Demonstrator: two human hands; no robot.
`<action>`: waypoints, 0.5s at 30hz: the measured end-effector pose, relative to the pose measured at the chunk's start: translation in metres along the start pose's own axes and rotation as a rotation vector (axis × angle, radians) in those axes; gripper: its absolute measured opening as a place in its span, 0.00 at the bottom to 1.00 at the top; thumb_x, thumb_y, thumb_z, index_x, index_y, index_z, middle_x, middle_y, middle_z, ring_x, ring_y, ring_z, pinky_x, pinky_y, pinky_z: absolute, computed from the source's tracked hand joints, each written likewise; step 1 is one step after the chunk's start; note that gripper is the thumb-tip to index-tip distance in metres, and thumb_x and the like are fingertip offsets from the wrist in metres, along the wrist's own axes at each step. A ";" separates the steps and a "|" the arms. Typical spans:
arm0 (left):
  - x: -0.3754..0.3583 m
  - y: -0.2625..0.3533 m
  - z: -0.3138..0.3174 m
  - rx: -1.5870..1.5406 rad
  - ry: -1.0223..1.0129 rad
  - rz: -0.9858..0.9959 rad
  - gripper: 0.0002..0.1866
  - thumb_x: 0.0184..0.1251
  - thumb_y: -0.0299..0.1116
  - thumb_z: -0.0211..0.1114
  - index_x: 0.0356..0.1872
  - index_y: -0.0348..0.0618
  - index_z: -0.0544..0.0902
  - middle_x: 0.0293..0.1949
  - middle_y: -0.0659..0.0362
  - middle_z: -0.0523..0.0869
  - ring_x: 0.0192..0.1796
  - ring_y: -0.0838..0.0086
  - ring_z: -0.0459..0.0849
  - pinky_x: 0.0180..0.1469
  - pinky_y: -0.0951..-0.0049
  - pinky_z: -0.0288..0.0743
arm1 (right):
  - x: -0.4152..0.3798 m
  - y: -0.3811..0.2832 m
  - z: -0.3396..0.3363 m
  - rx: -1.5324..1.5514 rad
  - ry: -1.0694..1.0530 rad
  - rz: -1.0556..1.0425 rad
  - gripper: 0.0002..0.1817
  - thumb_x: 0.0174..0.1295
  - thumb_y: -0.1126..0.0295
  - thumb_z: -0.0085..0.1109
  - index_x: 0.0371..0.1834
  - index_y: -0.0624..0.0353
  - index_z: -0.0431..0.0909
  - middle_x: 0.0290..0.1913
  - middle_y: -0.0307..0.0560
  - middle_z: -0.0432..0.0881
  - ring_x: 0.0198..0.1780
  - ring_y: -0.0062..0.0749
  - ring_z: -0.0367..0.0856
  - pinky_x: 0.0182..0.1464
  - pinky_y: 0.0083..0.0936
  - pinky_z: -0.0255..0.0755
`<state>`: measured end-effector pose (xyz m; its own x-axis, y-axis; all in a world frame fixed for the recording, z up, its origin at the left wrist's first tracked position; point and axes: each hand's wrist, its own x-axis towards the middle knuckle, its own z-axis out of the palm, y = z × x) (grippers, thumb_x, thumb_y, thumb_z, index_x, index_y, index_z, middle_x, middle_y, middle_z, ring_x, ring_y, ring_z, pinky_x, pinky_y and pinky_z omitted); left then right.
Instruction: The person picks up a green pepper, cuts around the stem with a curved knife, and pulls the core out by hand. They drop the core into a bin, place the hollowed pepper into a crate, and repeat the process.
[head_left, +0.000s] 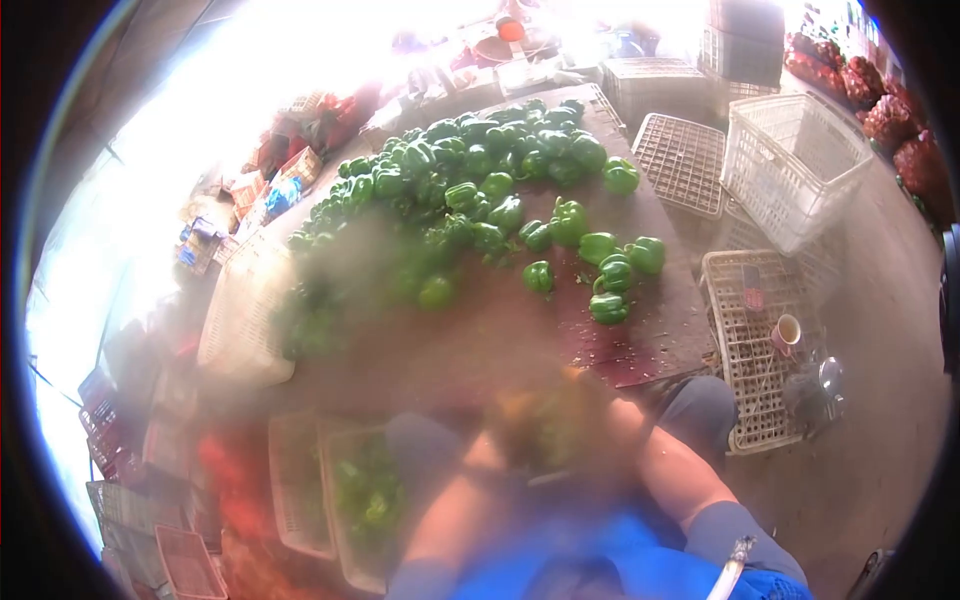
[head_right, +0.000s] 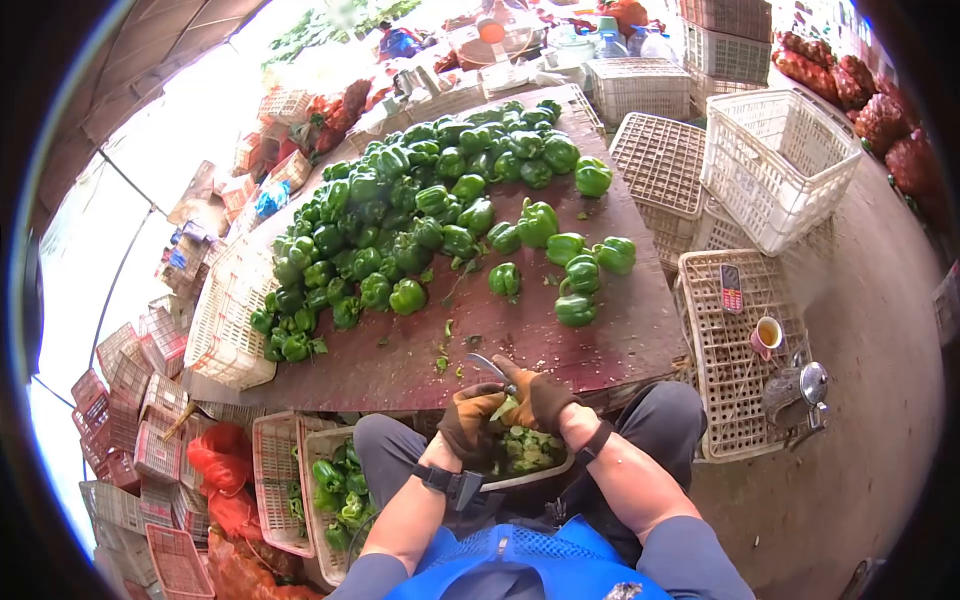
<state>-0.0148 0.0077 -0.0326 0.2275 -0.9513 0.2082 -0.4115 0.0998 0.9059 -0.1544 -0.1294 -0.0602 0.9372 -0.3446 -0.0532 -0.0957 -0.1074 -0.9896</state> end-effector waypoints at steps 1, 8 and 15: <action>-0.001 -0.001 0.001 -0.332 0.057 -0.270 0.09 0.65 0.23 0.67 0.46 0.38 0.86 0.43 0.59 0.89 0.48 0.72 0.87 0.48 0.73 0.85 | -0.001 -0.004 0.001 -0.012 0.005 0.005 0.57 0.45 0.63 0.79 0.81 0.48 0.56 0.55 0.64 0.83 0.56 0.50 0.83 0.57 0.36 0.76; -0.010 -0.044 0.024 -0.162 0.293 -0.443 0.06 0.64 0.23 0.68 0.41 0.34 0.87 0.37 0.59 0.90 0.38 0.78 0.85 0.41 0.77 0.80 | 0.002 -0.007 0.011 -0.278 0.100 0.075 0.53 0.46 0.66 0.75 0.80 0.49 0.59 0.48 0.62 0.85 0.49 0.47 0.85 0.49 0.36 0.78; -0.009 -0.014 -0.006 -0.259 0.585 -0.351 0.08 0.60 0.22 0.71 0.41 0.36 0.88 0.34 0.60 0.89 0.35 0.78 0.85 0.39 0.77 0.79 | 0.005 0.023 0.010 -0.051 -0.011 0.044 0.48 0.47 0.62 0.77 0.76 0.48 0.65 0.41 0.59 0.84 0.41 0.42 0.84 0.44 0.34 0.77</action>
<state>-0.0056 0.0168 -0.0446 0.7722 -0.6353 -0.0129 -0.0223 -0.0474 0.9986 -0.1486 -0.1242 -0.0841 0.9352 -0.3399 -0.0988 -0.1542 -0.1400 -0.9781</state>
